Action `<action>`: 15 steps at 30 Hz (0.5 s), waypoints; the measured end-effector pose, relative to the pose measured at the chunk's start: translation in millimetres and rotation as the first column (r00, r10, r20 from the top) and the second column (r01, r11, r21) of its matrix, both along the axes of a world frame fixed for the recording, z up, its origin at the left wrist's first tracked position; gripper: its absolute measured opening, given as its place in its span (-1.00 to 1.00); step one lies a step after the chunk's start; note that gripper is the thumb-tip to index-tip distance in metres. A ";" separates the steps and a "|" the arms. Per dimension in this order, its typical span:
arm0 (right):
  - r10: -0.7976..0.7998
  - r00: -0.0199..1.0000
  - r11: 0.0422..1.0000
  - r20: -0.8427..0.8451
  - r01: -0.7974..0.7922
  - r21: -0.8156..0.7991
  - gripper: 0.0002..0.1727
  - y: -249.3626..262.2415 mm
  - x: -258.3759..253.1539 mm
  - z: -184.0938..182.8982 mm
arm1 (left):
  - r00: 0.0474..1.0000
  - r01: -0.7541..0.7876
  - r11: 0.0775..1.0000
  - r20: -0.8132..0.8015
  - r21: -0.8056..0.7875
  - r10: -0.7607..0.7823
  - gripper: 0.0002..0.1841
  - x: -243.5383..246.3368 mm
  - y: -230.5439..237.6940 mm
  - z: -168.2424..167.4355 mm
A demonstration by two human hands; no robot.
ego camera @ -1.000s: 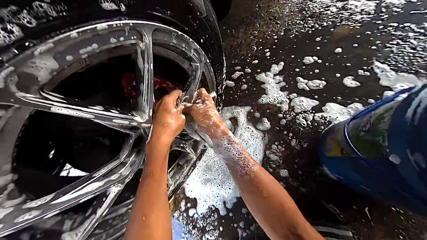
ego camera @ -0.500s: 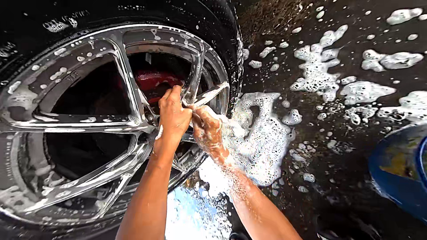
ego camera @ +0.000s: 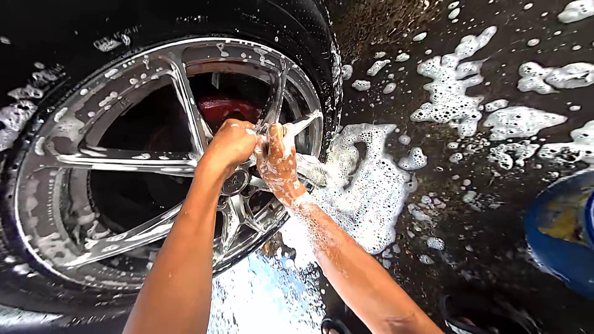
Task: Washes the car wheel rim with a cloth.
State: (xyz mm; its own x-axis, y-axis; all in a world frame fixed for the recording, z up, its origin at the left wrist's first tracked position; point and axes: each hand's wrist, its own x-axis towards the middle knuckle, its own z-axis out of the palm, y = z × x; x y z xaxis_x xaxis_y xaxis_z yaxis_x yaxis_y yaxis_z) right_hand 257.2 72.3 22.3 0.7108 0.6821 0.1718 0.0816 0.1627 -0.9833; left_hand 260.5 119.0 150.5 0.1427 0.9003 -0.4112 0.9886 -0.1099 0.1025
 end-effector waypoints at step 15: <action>0.229 0.971 0.968 0.075 -0.235 0.090 -0.66 -12.2 14.6 -15.9 | 0.990 0.132 0.986 -0.061 0.099 -0.126 -0.85 -7.8 23.0 -13.6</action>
